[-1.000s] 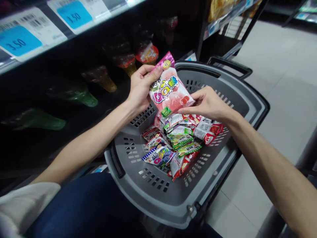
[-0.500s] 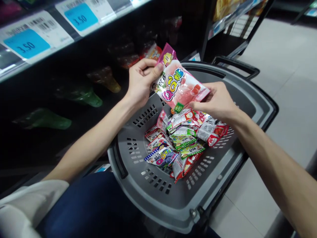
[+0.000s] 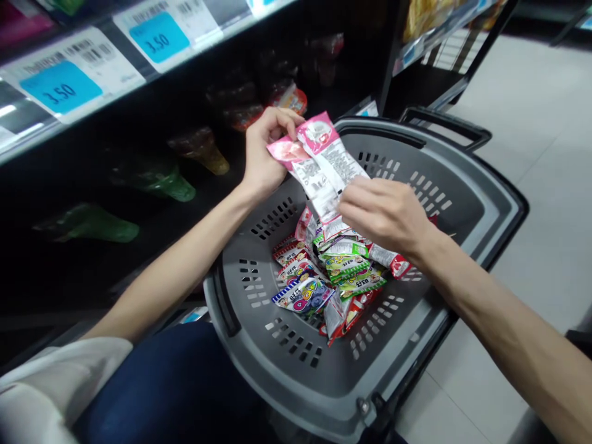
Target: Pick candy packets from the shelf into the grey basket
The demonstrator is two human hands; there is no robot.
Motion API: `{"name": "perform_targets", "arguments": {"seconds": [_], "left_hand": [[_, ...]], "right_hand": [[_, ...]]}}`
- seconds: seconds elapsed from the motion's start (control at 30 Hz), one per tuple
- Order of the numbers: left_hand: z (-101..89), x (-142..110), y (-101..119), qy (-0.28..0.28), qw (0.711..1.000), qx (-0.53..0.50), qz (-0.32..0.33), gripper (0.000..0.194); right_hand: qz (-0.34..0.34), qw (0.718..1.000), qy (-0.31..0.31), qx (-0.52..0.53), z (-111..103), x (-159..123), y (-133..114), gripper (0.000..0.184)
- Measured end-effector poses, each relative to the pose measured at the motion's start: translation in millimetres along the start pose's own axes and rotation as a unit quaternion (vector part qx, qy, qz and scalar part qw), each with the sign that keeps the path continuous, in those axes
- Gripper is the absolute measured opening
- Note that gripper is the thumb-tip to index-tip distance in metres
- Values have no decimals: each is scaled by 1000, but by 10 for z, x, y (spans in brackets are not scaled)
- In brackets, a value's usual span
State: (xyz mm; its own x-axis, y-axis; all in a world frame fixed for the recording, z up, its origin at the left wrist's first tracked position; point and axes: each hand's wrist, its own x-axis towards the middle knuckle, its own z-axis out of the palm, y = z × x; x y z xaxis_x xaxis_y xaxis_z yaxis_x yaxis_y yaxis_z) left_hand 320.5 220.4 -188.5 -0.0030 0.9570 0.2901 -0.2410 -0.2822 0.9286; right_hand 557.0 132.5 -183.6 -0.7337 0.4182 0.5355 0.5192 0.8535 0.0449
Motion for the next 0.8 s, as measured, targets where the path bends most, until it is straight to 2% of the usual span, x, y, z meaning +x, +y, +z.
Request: {"name": "perform_targets", "arguments": {"seconds": [0.13, 0.27, 0.47, 0.6, 0.7, 0.8], "left_hand": [[63, -52, 61, -3, 999, 12, 46, 36], [103, -98, 91, 4, 997, 11, 73, 38], [125, -113, 90, -15, 995, 8, 94, 41], [143, -126, 85, -9, 995, -6, 104, 41], [148, -131, 78, 12, 996, -20, 82, 37], [139, -124, 66, 30, 998, -30, 46, 33]], "right_hand": [[-91, 993, -57, -40, -34, 26, -49, 24], [-129, 987, -49, -87, -39, 17, -55, 25], [-121, 989, -46, -77, -49, 7, -60, 24], [-143, 986, -16, -81, -63, 12, -66, 23], [-155, 984, -6, -82, -55, 9, -63, 23], [-131, 989, -28, -58, -47, 0, -57, 23]]}}
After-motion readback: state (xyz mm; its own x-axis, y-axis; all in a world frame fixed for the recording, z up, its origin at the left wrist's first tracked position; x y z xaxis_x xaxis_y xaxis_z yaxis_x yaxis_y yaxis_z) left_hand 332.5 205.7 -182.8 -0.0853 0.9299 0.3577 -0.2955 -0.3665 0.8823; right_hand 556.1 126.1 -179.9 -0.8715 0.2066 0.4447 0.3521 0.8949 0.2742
